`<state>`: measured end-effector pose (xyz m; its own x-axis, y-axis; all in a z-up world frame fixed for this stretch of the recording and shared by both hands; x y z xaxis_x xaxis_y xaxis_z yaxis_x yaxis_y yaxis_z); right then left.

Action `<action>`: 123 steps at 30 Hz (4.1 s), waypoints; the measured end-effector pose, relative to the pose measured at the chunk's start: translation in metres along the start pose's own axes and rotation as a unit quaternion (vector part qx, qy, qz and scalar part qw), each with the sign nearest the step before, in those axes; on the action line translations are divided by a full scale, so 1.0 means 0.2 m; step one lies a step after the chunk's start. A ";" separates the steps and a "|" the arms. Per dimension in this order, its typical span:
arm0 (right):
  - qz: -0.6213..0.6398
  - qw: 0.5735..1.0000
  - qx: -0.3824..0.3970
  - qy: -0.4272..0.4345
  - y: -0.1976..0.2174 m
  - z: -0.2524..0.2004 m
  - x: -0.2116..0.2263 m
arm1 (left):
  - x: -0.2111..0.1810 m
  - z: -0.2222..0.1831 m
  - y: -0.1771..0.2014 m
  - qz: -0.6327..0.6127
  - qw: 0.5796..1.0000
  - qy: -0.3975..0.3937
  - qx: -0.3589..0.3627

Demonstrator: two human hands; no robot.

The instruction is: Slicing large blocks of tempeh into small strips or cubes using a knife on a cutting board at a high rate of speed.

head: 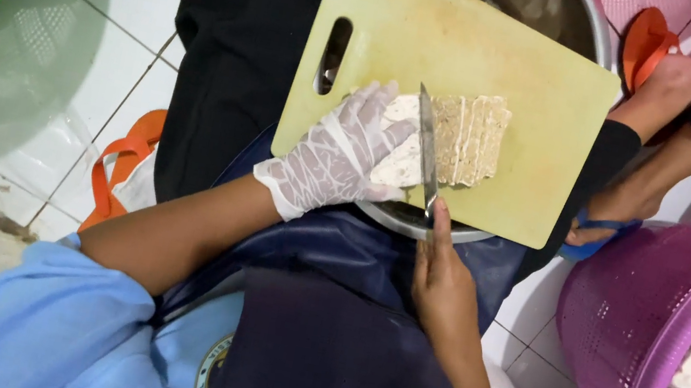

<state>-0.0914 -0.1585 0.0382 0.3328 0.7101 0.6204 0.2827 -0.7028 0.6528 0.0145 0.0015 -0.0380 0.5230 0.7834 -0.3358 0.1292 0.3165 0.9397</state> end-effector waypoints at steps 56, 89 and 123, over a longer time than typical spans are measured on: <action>0.454 0.867 -0.190 0.077 0.22 0.03 -0.63 | -0.31 0.50 -0.03 0.225 0.946 -0.231 -0.043; 0.214 0.965 -0.117 -0.092 0.18 0.06 -0.33 | -0.37 0.64 -0.04 0.102 0.977 -0.080 0.167; 0.131 0.975 -0.171 -0.052 0.17 0.00 -0.39 | -0.43 0.51 0.19 0.101 0.969 0.018 0.225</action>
<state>-0.1068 -0.2382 0.0123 0.4484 0.4871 0.7495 -0.1343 -0.7922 0.5953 0.0603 -0.1071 0.0331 0.5473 0.8259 -0.1356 0.3851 -0.1046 0.9169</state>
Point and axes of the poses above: each hand's wrist, its own z-axis towards the middle knuckle, its own y-axis out of the back of the hand, x = y × z, the point moved 3 cm from there along z, towards the middle knuckle, and after that the axes turned 14 degrees about z, right-handed, at the moved point
